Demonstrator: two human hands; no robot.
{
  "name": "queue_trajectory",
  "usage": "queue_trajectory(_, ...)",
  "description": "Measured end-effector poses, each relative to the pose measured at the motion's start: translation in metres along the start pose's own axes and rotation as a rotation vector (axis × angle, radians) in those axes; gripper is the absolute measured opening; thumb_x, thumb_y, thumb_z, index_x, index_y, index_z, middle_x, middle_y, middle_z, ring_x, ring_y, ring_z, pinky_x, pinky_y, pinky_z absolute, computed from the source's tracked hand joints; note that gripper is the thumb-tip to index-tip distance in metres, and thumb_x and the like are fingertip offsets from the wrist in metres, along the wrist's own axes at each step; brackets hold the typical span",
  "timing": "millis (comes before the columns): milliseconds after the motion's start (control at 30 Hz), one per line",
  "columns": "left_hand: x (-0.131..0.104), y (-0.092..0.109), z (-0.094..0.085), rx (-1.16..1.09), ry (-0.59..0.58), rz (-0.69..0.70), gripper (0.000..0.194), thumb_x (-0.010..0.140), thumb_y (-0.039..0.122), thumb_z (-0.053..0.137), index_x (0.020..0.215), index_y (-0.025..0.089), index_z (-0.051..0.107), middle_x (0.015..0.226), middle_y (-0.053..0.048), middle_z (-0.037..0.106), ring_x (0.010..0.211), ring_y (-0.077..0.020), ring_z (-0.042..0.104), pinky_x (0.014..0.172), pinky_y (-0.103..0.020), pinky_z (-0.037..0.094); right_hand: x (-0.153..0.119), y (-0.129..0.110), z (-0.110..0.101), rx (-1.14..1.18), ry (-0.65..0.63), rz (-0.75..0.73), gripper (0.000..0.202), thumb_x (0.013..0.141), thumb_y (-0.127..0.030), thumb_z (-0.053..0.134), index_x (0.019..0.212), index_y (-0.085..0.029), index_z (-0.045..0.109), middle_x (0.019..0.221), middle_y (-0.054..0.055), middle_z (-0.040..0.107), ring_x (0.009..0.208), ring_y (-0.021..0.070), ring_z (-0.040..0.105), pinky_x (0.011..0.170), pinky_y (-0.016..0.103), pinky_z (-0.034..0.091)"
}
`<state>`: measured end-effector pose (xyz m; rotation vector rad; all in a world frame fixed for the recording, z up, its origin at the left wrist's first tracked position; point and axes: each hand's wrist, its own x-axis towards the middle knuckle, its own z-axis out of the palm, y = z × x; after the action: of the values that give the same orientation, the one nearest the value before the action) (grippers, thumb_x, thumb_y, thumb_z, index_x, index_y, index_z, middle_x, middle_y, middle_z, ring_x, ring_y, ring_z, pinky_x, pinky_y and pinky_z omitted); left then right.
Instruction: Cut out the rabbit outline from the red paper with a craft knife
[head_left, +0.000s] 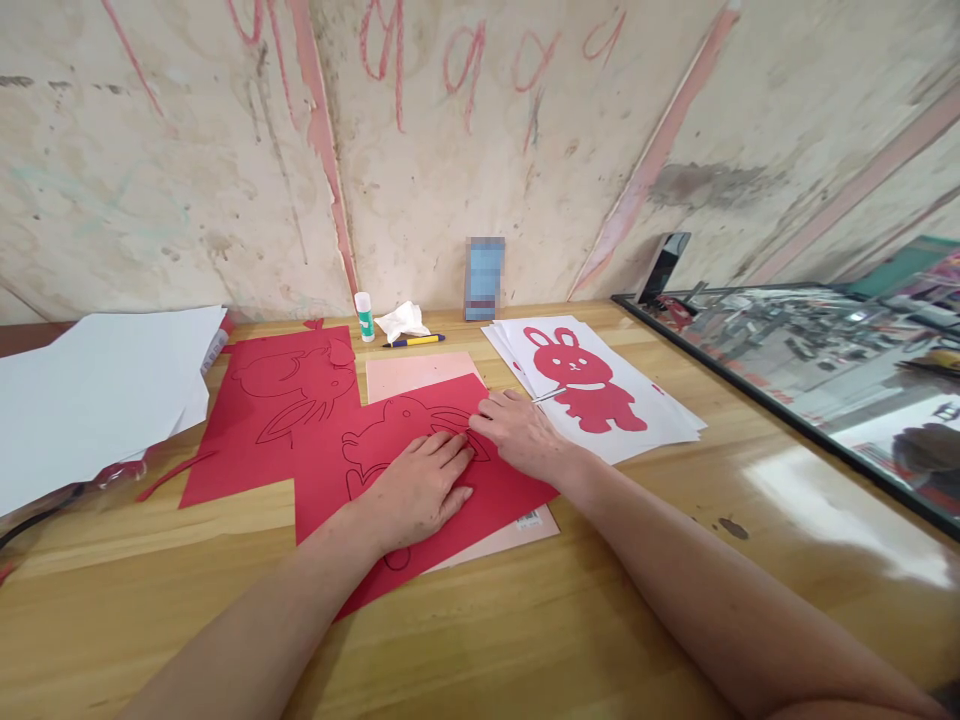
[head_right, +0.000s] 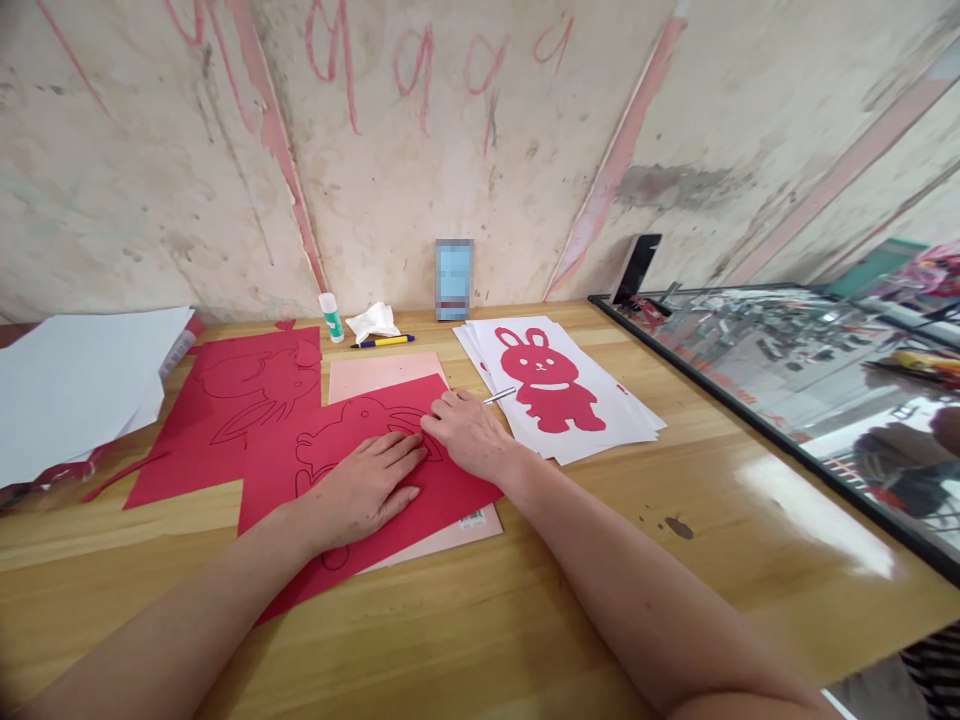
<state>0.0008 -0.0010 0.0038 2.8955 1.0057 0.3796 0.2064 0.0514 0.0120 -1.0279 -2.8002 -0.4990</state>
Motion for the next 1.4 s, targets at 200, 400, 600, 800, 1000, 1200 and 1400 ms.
queue_trajectory(200,-0.001,0.0,0.001,0.0,0.008,-0.001,0.044,0.096,0.038,0.034,0.131,0.013,0.046,0.137,-0.012,0.047,0.123,-0.0259,0.042,0.101,-0.042,0.036,0.0,-0.001,-0.005,0.022,-0.084,0.037,0.027,0.078,0.0,0.042,0.086,-0.016,0.062,0.084,0.008,0.06,0.084,0.0199,0.049,0.071,0.03,0.028)
queue_trajectory(400,-0.001,-0.001,0.002,0.002,0.004,-0.005,0.046,0.096,0.038,0.035,0.131,0.012,0.046,0.137,-0.012,0.047,0.123,-0.0272,0.042,0.101,-0.043,0.037,0.0,-0.012,-0.023,0.073,-0.152,0.242,0.027,0.079,-0.002,0.039,0.09,-0.016,0.059,0.089,0.009,0.062,0.086,0.0201,0.053,0.065,0.029,0.03)
queue_trajectory(600,-0.001,-0.001,0.0,-0.017,0.024,0.004,0.045,0.095,0.037,0.038,0.131,0.012,0.046,0.135,-0.012,0.049,0.122,-0.0273,0.043,0.101,-0.042,0.037,0.007,-0.027,-0.043,0.163,-0.399,0.407,0.025,0.092,-0.022,0.031,0.099,-0.017,0.054,0.077,0.007,0.067,0.067,0.0194,0.059,0.055,0.029,0.027)
queue_trajectory(800,-0.001,-0.001,0.0,-0.012,0.014,0.012,0.046,0.095,0.037,0.038,0.131,0.01,0.046,0.135,-0.013,0.049,0.121,-0.0271,0.043,0.101,-0.042,0.037,0.009,-0.029,-0.039,0.187,-0.438,0.434,0.024,0.091,-0.021,0.032,0.1,-0.017,0.054,0.08,0.009,0.068,0.071,0.0204,0.063,0.056,0.028,0.029)
queue_trajectory(1000,0.0,-0.001,-0.001,-0.013,0.011,0.01,0.046,0.095,0.038,0.037,0.131,0.011,0.045,0.136,-0.013,0.047,0.121,-0.027,0.042,0.101,-0.042,0.037,0.009,-0.029,-0.041,0.211,-0.442,0.412,0.021,0.09,-0.02,0.034,0.098,-0.017,0.053,0.079,0.008,0.067,0.072,0.0208,0.063,0.055,0.028,0.029)
queue_trajectory(1200,0.0,-0.001,0.0,-0.032,0.023,0.012,0.046,0.095,0.037,0.037,0.131,0.011,0.045,0.135,-0.013,0.048,0.122,-0.0269,0.042,0.102,-0.043,0.036,0.01,-0.028,-0.04,0.225,-0.448,0.412,0.02,0.09,-0.021,0.035,0.098,-0.018,0.053,0.08,0.008,0.068,0.072,0.0206,0.062,0.056,0.028,0.029)
queue_trajectory(1400,0.0,-0.001,0.0,-0.041,0.022,0.011,0.045,0.095,0.037,0.038,0.131,0.012,0.045,0.135,-0.012,0.048,0.122,-0.027,0.042,0.101,-0.043,0.037,0.01,-0.027,-0.037,0.258,-0.427,0.42,0.019,0.09,-0.022,0.035,0.096,-0.018,0.053,0.079,0.007,0.067,0.072,0.0195,0.061,0.054,0.028,0.026)
